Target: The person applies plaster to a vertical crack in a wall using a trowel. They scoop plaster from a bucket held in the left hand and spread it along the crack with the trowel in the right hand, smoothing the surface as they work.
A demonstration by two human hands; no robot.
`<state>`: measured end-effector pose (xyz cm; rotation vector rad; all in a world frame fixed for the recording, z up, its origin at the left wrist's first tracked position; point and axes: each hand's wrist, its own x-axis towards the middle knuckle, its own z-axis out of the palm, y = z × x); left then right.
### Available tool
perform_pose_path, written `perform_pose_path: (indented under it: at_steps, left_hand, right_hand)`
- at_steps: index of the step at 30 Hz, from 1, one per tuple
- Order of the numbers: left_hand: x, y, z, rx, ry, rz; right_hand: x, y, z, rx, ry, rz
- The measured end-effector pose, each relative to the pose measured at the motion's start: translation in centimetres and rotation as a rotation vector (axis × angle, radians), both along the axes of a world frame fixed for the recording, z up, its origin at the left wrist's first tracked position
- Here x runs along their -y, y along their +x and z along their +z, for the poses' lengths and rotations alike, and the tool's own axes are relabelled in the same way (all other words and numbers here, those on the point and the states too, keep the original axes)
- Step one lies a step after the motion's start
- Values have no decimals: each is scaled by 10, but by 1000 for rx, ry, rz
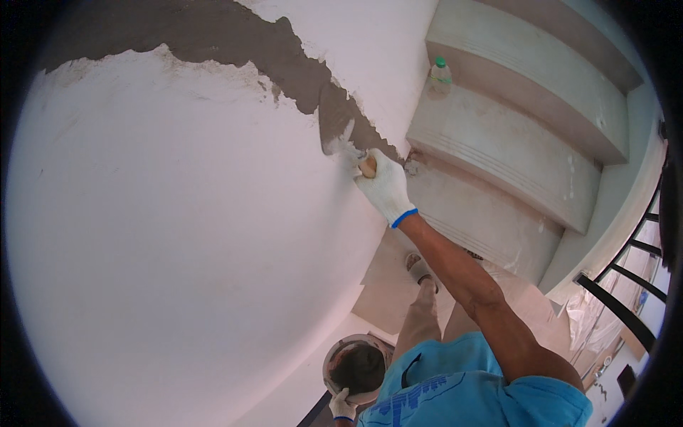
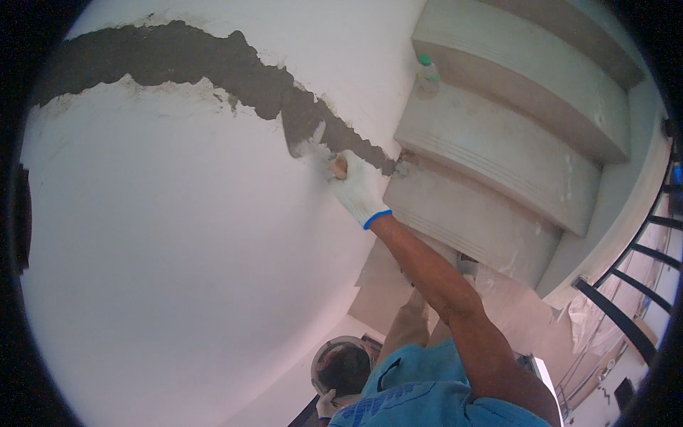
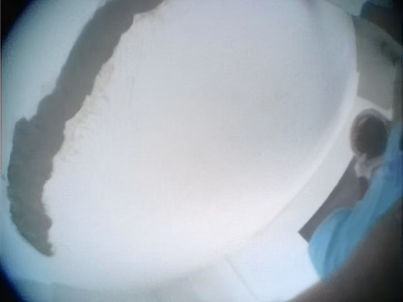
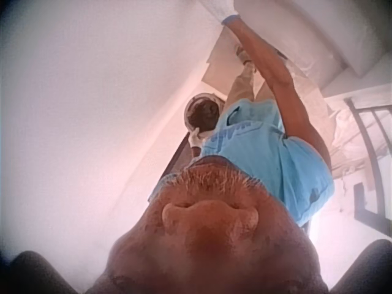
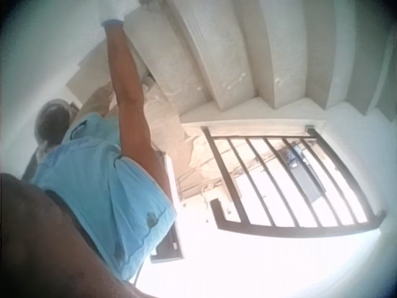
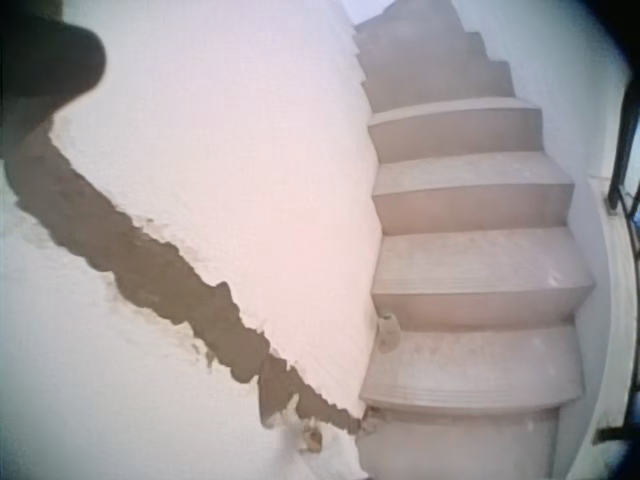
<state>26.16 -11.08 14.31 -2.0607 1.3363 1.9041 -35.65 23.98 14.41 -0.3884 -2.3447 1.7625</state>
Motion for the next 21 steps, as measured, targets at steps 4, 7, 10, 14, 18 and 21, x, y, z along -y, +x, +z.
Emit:
perform_pose_path:
  at_steps: [4, 7, 10, 14, 18, 21]
  left_hand:
    - [-4, -1, -4, -35, 15, -6]
    - [2, 7, -3, -18, 36, -86]
    - [-5, 1, 0, -11, 48, -96]
    - [-4, 12, -7, 9, 8, -74]
    - [-4, 13, -12, 10, -12, -80]
    - [-2, 12, -13, 16, -27, -91]
  right_hand:
    - [-2, 38, -34, 99, 42, 69]
    - [-9, 59, -28, 207, 31, 123]
    - [-11, 46, -9, 73, -1, 56]
    - [-13, 4, 37, -43, -68, 2]
    - [-9, -12, 38, -41, -36, -6]
    - [-7, 4, 3, 28, 37, 55]
